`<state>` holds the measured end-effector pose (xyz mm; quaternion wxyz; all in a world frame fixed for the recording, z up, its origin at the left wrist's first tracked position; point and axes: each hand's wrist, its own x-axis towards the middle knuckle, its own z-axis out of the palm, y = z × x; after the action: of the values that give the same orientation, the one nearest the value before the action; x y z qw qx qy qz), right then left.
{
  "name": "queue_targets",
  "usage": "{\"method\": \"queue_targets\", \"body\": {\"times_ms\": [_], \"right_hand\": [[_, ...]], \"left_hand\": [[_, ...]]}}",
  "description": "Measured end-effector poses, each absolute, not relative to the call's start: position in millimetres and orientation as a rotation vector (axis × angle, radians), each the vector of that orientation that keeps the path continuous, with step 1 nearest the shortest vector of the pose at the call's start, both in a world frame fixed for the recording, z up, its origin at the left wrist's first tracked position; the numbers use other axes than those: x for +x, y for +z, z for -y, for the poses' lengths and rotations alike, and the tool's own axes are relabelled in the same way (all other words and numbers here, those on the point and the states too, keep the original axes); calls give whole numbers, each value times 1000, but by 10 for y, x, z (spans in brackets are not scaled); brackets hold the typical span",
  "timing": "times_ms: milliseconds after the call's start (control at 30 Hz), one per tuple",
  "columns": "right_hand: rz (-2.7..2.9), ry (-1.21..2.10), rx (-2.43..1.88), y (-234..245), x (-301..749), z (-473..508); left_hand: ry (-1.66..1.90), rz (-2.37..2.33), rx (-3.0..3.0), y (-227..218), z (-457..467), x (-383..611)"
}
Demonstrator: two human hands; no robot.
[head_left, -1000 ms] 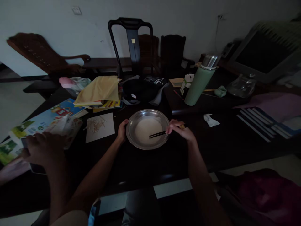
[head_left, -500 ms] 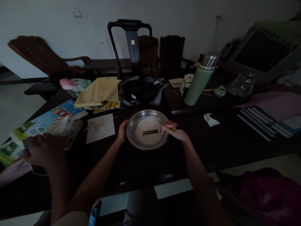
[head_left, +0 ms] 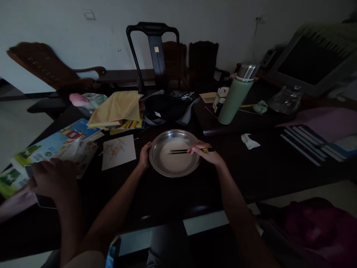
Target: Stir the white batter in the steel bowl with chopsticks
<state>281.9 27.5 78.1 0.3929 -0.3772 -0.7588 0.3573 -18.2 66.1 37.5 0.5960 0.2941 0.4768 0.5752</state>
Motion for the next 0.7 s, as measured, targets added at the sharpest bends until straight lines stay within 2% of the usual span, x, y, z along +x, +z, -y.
{"method": "queue_targets", "body": {"times_ms": [100, 300, 533, 700], "right_hand": [[1777, 781, -1062, 803, 3007, -255], [1915, 1026, -912, 816, 2933, -220], [1767, 759, -1096, 816, 3066, -241], [1857, 1010, -942, 879, 3030, -166]], "left_hand": [[1348, -1116, 694, 370, -657, -179], [1338, -1119, 660, 354, -671, -188], [1354, -1106, 690, 371, -663, -169], [1351, -1111, 673, 381, -665, -163]]}}
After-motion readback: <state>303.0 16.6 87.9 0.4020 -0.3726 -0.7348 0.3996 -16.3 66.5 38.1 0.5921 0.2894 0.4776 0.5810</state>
